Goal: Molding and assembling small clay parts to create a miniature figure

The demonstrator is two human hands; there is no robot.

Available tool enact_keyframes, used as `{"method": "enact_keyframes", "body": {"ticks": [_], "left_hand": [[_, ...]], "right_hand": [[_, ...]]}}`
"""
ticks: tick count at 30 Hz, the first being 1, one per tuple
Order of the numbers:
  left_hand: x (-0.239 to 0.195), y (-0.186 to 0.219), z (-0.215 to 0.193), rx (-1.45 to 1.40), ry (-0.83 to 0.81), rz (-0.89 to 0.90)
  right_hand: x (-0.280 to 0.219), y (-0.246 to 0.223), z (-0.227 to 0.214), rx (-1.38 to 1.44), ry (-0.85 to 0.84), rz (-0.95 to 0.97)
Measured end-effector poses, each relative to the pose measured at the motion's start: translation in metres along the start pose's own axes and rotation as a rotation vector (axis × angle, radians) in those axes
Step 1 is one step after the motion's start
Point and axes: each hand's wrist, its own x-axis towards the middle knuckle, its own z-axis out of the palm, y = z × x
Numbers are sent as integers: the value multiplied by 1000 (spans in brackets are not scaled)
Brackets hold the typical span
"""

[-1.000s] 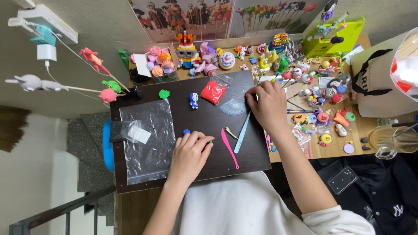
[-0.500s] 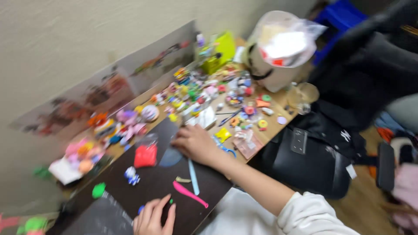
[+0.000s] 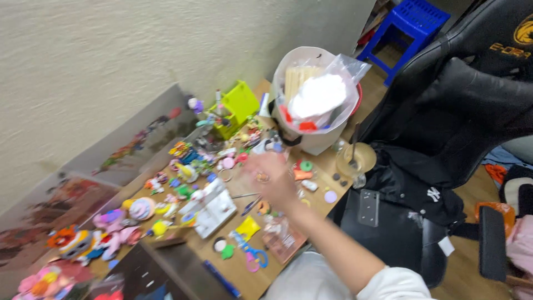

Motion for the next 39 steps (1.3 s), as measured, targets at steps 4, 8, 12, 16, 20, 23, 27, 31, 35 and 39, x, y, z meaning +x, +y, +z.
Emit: {"method": "enact_keyframes", "body": {"ticks": [4, 8, 12, 16, 20, 23, 27, 31, 35, 39], "left_hand": [[132, 130, 82, -89, -98, 38], [258, 214, 205, -141, -277, 221], [334, 244, 309, 72, -499, 175], [369, 247, 336, 126, -661, 83], [376, 251, 299, -125, -579, 21], [388, 226, 287, -323, -452, -96], [391, 238, 266, -171, -172, 18], [388, 284, 267, -242, -191, 60], [391, 285, 285, -401, -427, 46], [385, 259, 307, -658, -475, -188]], "right_hand": [[47, 84, -196, -709, 169, 197], [49, 186, -308, -832, 240, 778], [55, 241, -316, -668, 227, 572], [89, 201, -304, -425, 309, 685], [112, 177, -302, 185, 421, 848], [133, 159, -309, 292, 408, 831], [149, 140, -311, 260, 340, 793], [150, 128, -299, 236, 124, 790], [148, 116, -290, 258, 68, 811], [141, 100, -288, 277, 4, 810]]}}
